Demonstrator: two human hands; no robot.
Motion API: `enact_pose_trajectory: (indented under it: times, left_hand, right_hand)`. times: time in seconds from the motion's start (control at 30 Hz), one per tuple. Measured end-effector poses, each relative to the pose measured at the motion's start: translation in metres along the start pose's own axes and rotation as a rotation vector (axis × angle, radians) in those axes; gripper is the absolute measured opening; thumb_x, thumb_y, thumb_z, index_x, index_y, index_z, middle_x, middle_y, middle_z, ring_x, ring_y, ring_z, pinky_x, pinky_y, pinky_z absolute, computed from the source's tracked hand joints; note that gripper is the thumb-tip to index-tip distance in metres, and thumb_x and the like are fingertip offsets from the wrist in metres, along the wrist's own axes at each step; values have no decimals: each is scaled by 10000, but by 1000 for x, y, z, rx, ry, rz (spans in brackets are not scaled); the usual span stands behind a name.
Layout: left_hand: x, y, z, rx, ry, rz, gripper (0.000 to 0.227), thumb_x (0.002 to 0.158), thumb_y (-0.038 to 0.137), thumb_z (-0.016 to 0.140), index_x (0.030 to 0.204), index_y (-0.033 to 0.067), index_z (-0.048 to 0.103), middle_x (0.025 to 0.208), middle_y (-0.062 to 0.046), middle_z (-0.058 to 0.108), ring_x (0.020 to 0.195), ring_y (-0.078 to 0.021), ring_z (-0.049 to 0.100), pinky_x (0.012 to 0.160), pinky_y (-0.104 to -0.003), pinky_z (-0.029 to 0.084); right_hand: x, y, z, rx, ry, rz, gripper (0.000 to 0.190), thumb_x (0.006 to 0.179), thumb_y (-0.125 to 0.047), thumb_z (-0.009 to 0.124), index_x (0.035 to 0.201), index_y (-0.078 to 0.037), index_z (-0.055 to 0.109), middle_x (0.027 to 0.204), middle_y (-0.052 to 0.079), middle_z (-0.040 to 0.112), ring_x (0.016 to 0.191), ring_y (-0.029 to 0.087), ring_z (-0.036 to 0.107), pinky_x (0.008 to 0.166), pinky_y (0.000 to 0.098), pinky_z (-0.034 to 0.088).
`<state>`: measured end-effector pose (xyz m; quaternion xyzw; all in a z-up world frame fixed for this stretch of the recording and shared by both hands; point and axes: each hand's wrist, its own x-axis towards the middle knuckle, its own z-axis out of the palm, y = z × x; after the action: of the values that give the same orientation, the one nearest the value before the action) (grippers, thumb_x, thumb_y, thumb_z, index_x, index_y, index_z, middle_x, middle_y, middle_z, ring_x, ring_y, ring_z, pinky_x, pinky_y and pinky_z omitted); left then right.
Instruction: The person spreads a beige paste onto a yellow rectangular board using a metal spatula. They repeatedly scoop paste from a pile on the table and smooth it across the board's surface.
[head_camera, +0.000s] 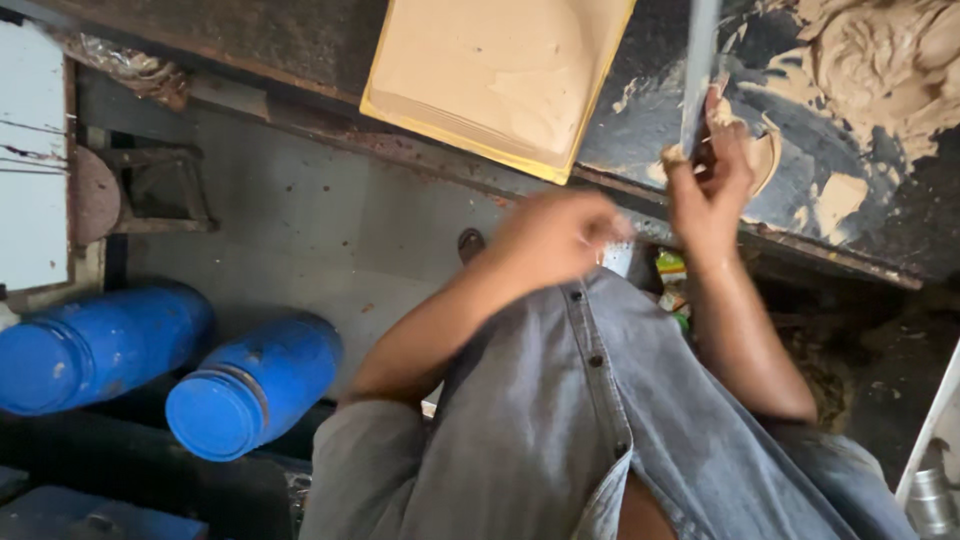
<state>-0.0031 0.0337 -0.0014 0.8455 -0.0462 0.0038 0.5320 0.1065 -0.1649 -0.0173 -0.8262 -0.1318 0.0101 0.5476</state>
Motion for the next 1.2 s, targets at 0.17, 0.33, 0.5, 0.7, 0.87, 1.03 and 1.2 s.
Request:
enact_pose_trajectory:
  times: [0.17, 0.33, 0.5, 0.7, 0.87, 1.03, 1.2]
  left_hand:
    - [-8, -135, -104, -246, 1010, -124, 425, 1081, 331, 666, 1342, 4, 590, 1277, -146, 646, 1146, -189, 627, 1037, -345, 524]
    - [-30, -211, -117, -1083, 601, -410, 841, 980, 667, 403, 1506, 13, 450, 1411, -148, 636, 1220, -235, 634, 996, -369, 501]
    - [-42, -211, -97, -1229, 554, -382, 869, 1001, 658, 405, 1536, -27, 415, 1364, -236, 629, 1207, -291, 642, 1013, -416, 513]
    - [-45, -193, -83, -1209, 518, -391, 850, 1011, 638, 395, 1560, -12, 389, 1385, -267, 619, 1210, -292, 626, 1027, -405, 486]
    - [-46, -185, -78, -1211, 501, -394, 859, 1013, 638, 388, 1571, -15, 368, 1412, -281, 608, 1233, -295, 615, 1044, -409, 464]
    - [-46, -183, -73, -1231, 509, -379, 859, 1014, 632, 398, 1579, -13, 349, 1417, -278, 603, 1243, -296, 611, 1052, -411, 463]
    - [-45, -180, -72, -1241, 513, -386, 863, 1004, 639, 399, 1573, -7, 345, 1415, -276, 606, 1241, -297, 622, 1053, -412, 471]
  right_hand:
    - [15, 18, -5, -248, 92, -168, 356, 994, 9, 719, 1347, 44, 690, 1141, 120, 540, 923, 181, 587, 694, 284, 507]
    - [31, 21, 17, -225, 60, -89, 206, 972, -46, 741, 1139, 59, 682, 1080, 129, 591, 774, 176, 621, 654, 299, 501]
    - [31, 2, 20, -330, -1, -155, 151, 965, -57, 768, 1029, 69, 714, 979, 157, 616, 759, 237, 619, 675, 355, 493]
    - [11, -24, 7, -435, -115, -192, 163, 989, -99, 757, 1034, 54, 720, 1041, 184, 660, 819, 286, 668, 726, 380, 524]
    - [21, -20, 11, -502, -169, -233, 151, 987, -81, 743, 1069, 45, 736, 1042, 213, 659, 853, 355, 668, 770, 423, 526]
    - [24, -16, 13, -470, -182, -204, 154, 981, -73, 718, 1081, 42, 736, 1035, 214, 655, 850, 351, 662, 774, 416, 520]
    - [31, -7, 7, -261, -310, -29, 176, 988, -100, 713, 1087, 44, 704, 964, 146, 637, 804, 246, 603, 714, 346, 458]
